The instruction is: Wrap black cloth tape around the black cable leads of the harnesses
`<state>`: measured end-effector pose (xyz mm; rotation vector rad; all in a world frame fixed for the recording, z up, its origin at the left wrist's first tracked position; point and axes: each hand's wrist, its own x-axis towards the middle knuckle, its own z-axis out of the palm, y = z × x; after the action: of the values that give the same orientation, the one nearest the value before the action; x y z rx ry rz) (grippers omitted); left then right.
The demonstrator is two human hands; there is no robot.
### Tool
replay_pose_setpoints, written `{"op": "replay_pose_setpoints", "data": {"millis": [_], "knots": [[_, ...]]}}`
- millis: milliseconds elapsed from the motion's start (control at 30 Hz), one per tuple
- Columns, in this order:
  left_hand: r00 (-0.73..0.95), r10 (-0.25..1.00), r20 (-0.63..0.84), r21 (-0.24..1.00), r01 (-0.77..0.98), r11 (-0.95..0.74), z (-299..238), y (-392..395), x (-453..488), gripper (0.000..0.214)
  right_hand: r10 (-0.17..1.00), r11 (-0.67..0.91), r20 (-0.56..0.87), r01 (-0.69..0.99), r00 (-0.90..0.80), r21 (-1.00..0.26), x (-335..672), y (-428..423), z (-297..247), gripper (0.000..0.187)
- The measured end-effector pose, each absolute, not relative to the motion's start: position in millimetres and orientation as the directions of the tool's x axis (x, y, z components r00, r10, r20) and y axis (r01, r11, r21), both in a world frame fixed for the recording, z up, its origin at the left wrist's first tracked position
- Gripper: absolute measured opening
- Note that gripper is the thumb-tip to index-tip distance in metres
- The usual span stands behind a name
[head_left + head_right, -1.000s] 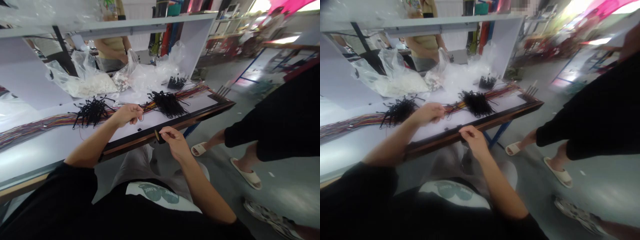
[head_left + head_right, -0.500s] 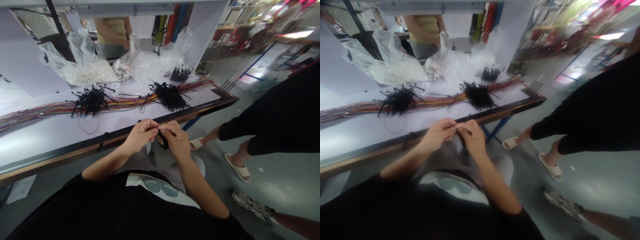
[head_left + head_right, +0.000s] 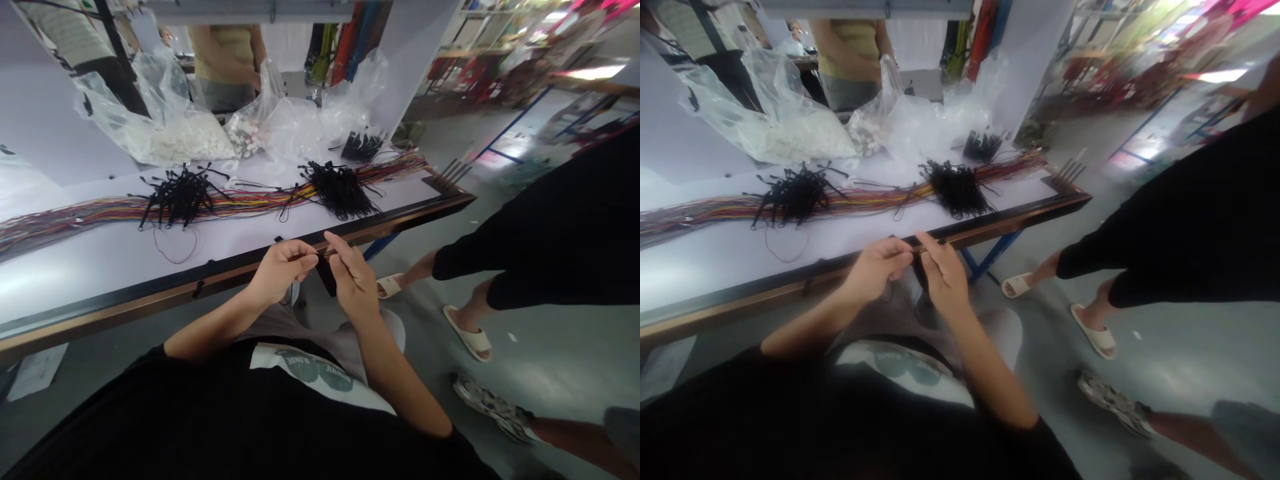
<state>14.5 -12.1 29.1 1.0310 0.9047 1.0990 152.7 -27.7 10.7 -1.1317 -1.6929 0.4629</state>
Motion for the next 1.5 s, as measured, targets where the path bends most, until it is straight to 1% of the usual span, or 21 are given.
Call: {"op": "replay_pose_setpoints", "data": {"millis": [100, 200, 267, 333, 433, 467, 533, 600, 667, 733, 800, 900, 967, 1067, 1167, 1233, 1267, 1333, 1400, 1433, 1500], "knots": [[0.181, 0.983, -0.035, 0.962, -0.261, 0.083, 27.1, -12.8, 15.9, 0.013, 0.777, 0.555, 0.629, 0.509, -0.033, -0.658, 150.7, -33.6, 1.1, 0.021], [0.171, 0.985, 0.017, 0.974, -0.226, 0.023, 25.0, -16.1, 17.3, 0.01, 0.804, 0.469, 0.595, 0.588, 0.026, -0.659, 152.2, -35.9, -4.6, 0.024], [0.191, 0.981, 0.032, 0.971, -0.238, 0.014, 22.6, -18.0, 18.2, 0.01, 0.826, 0.434, 0.564, 0.671, -0.029, -0.601, 155.4, -34.7, -3.4, 0.027], [0.223, 0.975, 0.009, 0.95, -0.305, 0.061, 19.4, -18.3, 18.7, 0.009, 0.807, 0.455, 0.581, 0.739, -0.108, -0.496, 158.5, -32.3, 0.2, 0.026], [0.316, 0.945, -0.082, 0.879, -0.424, 0.218, 13.4, -14.1, 17.0, 0.028, 0.749, 0.486, 0.648, 0.777, -0.135, -0.4, 159.5, -28.8, 3.5, 0.024], [0.377, 0.918, -0.119, 0.846, -0.446, 0.293, 11.0, -11.7, 15.6, 0.031, 0.739, 0.495, 0.661, 0.771, -0.132, -0.399, 158.9, -27.9, 3.4, 0.024], [0.552, 0.812, -0.191, 0.771, -0.428, 0.472, 6.0, -6.0, 12.3, 0.027, 0.735, 0.526, 0.667, 0.724, -0.123, -0.446, 157.6, -26.9, 2.1, 0.023], [0.705, 0.669, -0.237, 0.699, -0.354, 0.621, 1.6, -1.2, 9.9, 0.025, 0.747, 0.571, 0.654, 0.617, -0.118, -0.541, 157.5, -26.4, 0.7, 0.021], [0.767, 0.589, -0.256, 0.662, -0.305, 0.684, -0.8, 0.6, 10.2, 0.023, 0.778, 0.596, 0.616, 0.451, -0.122, -0.664, 159.3, -26.3, 0.4, 0.018], [0.738, 0.627, -0.25, 0.666, -0.339, 0.664, -0.7, -1.1, 13.1, 0.021, 0.825, 0.565, 0.541, 0.269, -0.164, -0.78, 162.0, -26.4, 1.0, 0.014], [0.64, 0.737, -0.216, 0.705, -0.42, 0.572, 1.5, -4.9, 16.1, 0.022, 0.866, 0.493, 0.472, 0.132, -0.163, -0.86, 164.0, -26.5, 1.9, 0.014], [0.475, 0.871, -0.122, 0.82, -0.447, 0.359, 6.8, -9.1, 14.7, 0.024, 0.921, 0.388, 0.389, 0.064, 0.005, -0.92, 164.7, -27.1, 4.2, 0.015], [0.456, 0.889, -0.043, 0.9, -0.369, 0.233, 10.5, -8.8, 9.8, 0.02, 0.932, 0.341, 0.354, 0.139, 0.083, -0.93, 164.8, -28.4, 7.2, 0.015], [0.458, 0.887, 0.062, 0.979, -0.201, 0.035, 14.0, -6.5, 5.0, 0.015, 0.916, 0.349, 0.395, 0.351, 0.066, -0.869, 163.8, -32.0, 12.7, 0.013], [0.364, 0.914, 0.177, 0.98, 0.021, -0.198, 12.0, -7.1, 9.1, 0.005, 0.915, 0.322, 0.398, 0.473, 0.067, -0.82, 159.4, -34.4, 13.4, 0.015], [0.286, 0.927, 0.242, 0.949, 0.128, -0.287, 8.5, -9.7, 14.3, 0.011, 0.923, 0.284, 0.376, 0.511, 0.084, -0.811, 156.0, -33.5, 10.2, 0.016], [0.255, 0.933, 0.253, 0.944, 0.147, -0.296, 7.1, -11.2, 16.3, 0.012, 0.919, 0.279, 0.384, 0.533, 0.093, -0.798, 154.9, -32.2, 8.2, 0.016], [0.193, 0.956, 0.22, 0.967, 0.087, -0.24, 6.4, -13.2, 18.1, 0.005, 0.892, 0.297, 0.437, 0.582, 0.113, -0.757, 154.2, -29.2, 5.2, 0.018], [0.165, 0.981, 0.103, 0.994, -0.046, -0.097, 9.3, -12.6, 16.6, 0.02, 0.854, 0.339, 0.507, 0.617, 0.115, -0.71, 154.6, -27.2, 5.1, 0.019], [0.194, 0.98, 0.031, 0.994, -0.109, -0.01, 11.6, -11.3, 15.3, 0.025, 0.841, 0.361, 0.53, 0.624, 0.103, -0.693, 154.6, -27.1, 6.2, 0.019], [0.323, 0.943, -0.075, 0.969, -0.201, 0.146, 15.5, -7.7, 13.1, 0.029, 0.841, 0.394, 0.537, 0.604, 0.067, -0.693, 153.7, -28.3, 9.4, 0.019]]}}
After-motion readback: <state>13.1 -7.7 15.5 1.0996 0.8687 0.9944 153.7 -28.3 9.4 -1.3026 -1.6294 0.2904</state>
